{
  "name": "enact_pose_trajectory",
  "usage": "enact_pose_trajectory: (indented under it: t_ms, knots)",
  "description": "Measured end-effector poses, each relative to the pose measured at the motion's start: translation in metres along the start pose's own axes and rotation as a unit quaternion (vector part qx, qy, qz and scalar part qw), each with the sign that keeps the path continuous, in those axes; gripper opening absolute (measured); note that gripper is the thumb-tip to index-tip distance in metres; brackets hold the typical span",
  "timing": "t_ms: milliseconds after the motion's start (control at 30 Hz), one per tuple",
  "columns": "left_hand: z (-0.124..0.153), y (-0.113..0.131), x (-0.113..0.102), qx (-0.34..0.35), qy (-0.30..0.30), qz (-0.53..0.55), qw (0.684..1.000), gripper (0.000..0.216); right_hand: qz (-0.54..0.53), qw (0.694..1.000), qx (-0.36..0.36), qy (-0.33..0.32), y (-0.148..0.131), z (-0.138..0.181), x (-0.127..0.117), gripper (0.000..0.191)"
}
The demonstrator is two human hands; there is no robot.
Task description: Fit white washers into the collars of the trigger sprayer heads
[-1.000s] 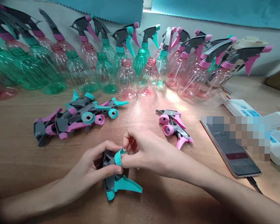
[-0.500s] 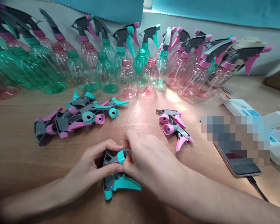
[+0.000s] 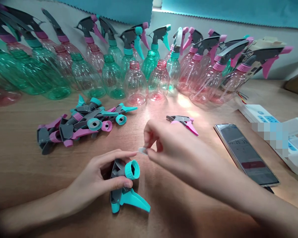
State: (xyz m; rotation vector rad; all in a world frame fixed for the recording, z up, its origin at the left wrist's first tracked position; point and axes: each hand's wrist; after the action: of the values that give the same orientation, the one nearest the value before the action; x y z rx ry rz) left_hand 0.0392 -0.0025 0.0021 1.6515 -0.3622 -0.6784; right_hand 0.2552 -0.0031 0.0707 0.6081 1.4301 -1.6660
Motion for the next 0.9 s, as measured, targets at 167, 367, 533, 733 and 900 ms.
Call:
enact_pose_trajectory:
  t_ms: [167,367,533,733,900]
  knots:
    - [-0.002,0.003,-0.002,0.016,-0.009,0.023,1.000,0.035,-0.146,0.981,0.035,-0.125,0.004,-0.005,-0.014,0.012]
    - [-0.004,0.004,0.001,-0.016,0.030,0.102,0.994,0.038,-0.186,0.963,0.033,-0.191,0.002,-0.008,-0.005,0.013]
    - [-0.004,0.002,-0.002,-0.007,0.017,0.125,0.992,0.044,-0.096,0.986,-0.033,-0.135,-0.002,-0.003,0.003,0.007]
    - [-0.006,0.006,-0.006,0.031,-0.045,0.058,0.997,0.021,-0.003,0.993,-0.119,0.016,-0.001,0.004,0.015,0.011]
    - [-0.005,0.005,-0.005,0.038,-0.052,0.063,0.996,0.028,0.024,0.992,-0.120,0.033,-0.003,0.003,0.007,0.012]
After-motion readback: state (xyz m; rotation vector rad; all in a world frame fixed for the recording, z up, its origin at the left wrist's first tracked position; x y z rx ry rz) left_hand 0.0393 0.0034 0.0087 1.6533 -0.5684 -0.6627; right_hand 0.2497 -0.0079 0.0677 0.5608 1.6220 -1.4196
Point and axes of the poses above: each hand's wrist, its own z-axis away from the middle knuckle, its own x-axis out of the palm, y = z × x, and after that the axes turned 13 degrees about x, right-handed
